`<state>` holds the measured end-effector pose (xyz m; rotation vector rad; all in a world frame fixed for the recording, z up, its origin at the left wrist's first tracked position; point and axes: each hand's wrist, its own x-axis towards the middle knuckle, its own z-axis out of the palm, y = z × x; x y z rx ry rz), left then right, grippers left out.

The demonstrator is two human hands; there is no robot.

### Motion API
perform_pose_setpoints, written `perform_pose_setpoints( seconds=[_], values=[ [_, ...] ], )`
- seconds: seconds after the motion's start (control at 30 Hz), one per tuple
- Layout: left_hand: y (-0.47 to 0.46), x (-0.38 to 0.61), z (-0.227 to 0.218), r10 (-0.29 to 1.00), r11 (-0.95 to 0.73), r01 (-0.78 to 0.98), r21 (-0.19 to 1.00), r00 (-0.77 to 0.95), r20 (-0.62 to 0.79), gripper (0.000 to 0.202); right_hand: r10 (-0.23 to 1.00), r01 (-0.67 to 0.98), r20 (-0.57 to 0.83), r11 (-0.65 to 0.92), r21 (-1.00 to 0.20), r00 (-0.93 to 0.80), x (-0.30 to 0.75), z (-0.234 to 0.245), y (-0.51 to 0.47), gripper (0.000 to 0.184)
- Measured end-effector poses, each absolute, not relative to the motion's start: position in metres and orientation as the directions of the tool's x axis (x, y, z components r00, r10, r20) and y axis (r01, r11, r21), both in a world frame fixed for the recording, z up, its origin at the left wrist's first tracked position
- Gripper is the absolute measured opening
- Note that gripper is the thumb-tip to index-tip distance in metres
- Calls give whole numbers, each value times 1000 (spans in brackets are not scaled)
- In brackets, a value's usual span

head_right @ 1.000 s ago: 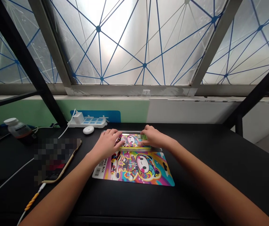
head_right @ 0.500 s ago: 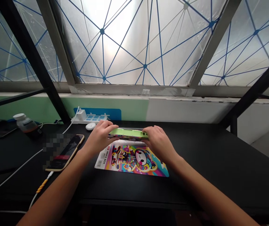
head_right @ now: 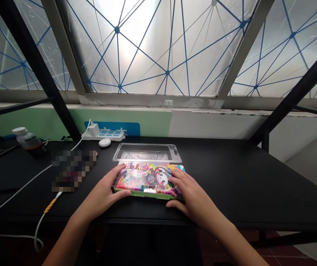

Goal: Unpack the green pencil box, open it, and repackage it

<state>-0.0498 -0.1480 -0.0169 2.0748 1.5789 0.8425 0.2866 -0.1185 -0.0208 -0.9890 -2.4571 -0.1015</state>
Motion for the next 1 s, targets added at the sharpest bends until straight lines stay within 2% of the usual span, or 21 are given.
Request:
perform_pose_setpoints(
  seconds=[0.07,0.27,0.37,0.43,0.5,0.57,0.7,0.77,0.87,0.93,1.0],
  values=[
    [-147,-51,-16,970,-242,709,663,173,169,79,720,691,351,686,-229,-598,291,-18,-116,63],
    [-147,-45,-16,984,-175,686,706,98,148,94,819,652,125,528,-544,-560,295,15,-100,62],
    [-149,-43,-15,988,-151,691,707,80,133,104,885,625,92,393,-675,-457,291,29,-80,46],
    [-150,-43,-14,991,-131,699,703,75,111,109,937,617,147,322,-718,-318,288,29,-68,51],
    [-150,-43,-14,993,-117,709,696,66,100,111,952,628,236,306,-716,-195,286,24,-63,51],
    [-150,-43,-14,993,-111,718,687,55,103,108,943,645,293,322,-693,-157,288,15,-66,45],
    [-146,-46,-15,990,-120,743,659,42,133,72,875,598,296,478,-643,-382,304,0,-87,44],
    [-144,-47,-16,989,-124,751,649,39,144,63,843,591,268,523,-615,-466,312,-5,-96,51],
    [-142,-49,-18,983,-157,758,633,61,171,64,854,655,269,516,-552,-446,315,-11,-103,60],
    [-141,-49,-21,971,-214,762,612,97,218,63,875,695,294,485,-531,-386,311,-10,-103,52],
    [-141,-49,-22,961,-252,768,589,126,247,58,914,736,259,406,-542,-314,304,-7,-99,47]
  ],
)
